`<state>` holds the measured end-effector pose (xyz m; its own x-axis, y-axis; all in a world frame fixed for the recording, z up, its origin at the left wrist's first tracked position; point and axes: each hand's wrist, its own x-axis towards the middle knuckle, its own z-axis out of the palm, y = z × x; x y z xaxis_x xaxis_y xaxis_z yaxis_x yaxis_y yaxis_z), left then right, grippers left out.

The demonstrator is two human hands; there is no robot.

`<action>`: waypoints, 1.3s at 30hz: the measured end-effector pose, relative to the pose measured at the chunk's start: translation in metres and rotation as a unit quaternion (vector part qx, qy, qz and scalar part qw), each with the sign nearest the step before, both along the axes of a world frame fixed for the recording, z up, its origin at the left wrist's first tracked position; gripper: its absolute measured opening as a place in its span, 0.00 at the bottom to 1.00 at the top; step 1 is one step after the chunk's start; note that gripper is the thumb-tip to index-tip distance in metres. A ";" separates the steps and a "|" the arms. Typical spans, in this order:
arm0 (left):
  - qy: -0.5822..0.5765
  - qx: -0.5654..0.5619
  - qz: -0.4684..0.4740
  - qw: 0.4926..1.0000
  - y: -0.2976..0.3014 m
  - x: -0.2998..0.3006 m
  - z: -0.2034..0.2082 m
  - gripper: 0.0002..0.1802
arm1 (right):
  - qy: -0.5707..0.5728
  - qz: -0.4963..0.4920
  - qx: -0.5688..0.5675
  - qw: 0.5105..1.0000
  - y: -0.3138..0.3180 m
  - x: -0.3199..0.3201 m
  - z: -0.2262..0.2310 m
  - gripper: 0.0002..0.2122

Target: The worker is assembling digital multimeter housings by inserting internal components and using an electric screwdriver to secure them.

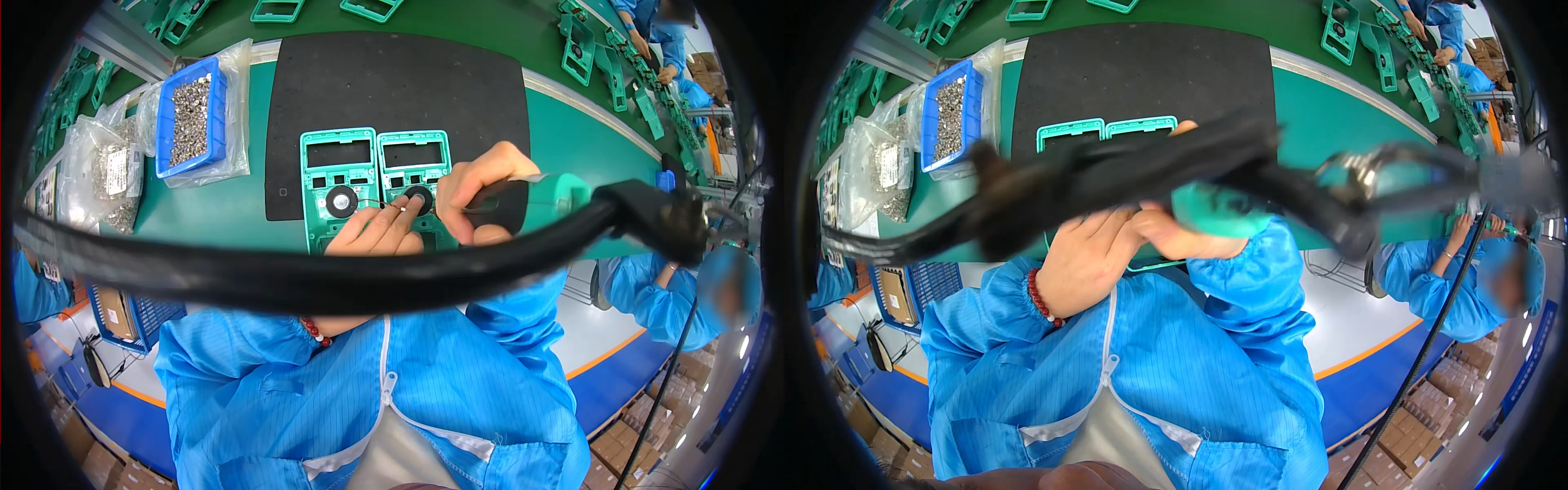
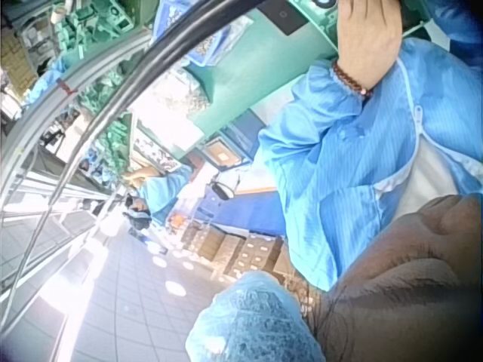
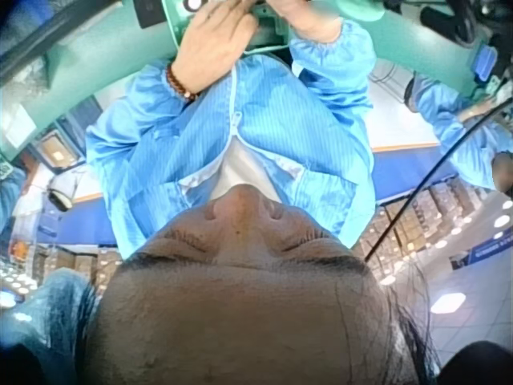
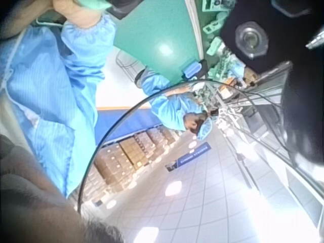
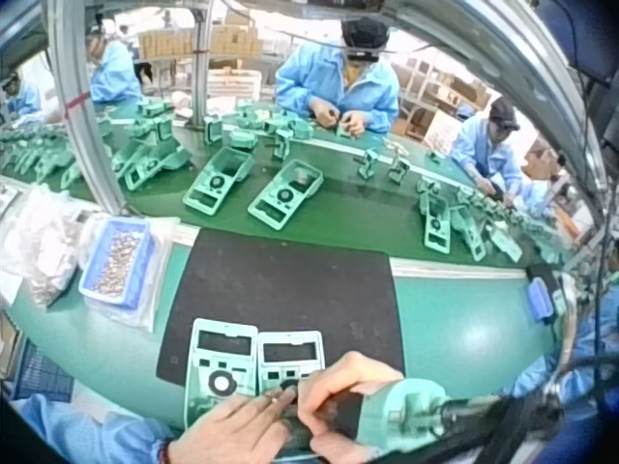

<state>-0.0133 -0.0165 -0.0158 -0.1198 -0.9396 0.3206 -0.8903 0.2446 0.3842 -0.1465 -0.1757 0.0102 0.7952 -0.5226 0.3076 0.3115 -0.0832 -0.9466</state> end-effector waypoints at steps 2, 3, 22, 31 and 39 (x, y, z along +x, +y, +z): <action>-0.016 -0.025 -0.005 1.000 -0.004 -0.002 -0.002 0.12 | -0.029 -0.028 0.088 0.995 -0.001 -0.006 -0.009 0.17; -0.022 -0.027 0.001 0.999 -0.005 -0.003 0.000 0.11 | -0.056 -0.058 0.129 0.988 0.005 -0.003 -0.008 0.16; 0.069 -0.155 0.075 0.983 -0.006 -0.001 0.010 0.17 | -0.131 0.070 0.009 0.989 0.034 -0.014 0.056 0.27; 0.062 -0.125 0.079 0.987 0.004 -0.006 -0.014 0.15 | -0.179 0.119 0.026 0.976 0.036 -0.014 0.054 0.30; 0.118 -0.198 0.079 0.970 -0.003 -0.008 0.011 0.15 | -0.094 0.186 0.011 0.978 0.028 -0.012 0.068 0.30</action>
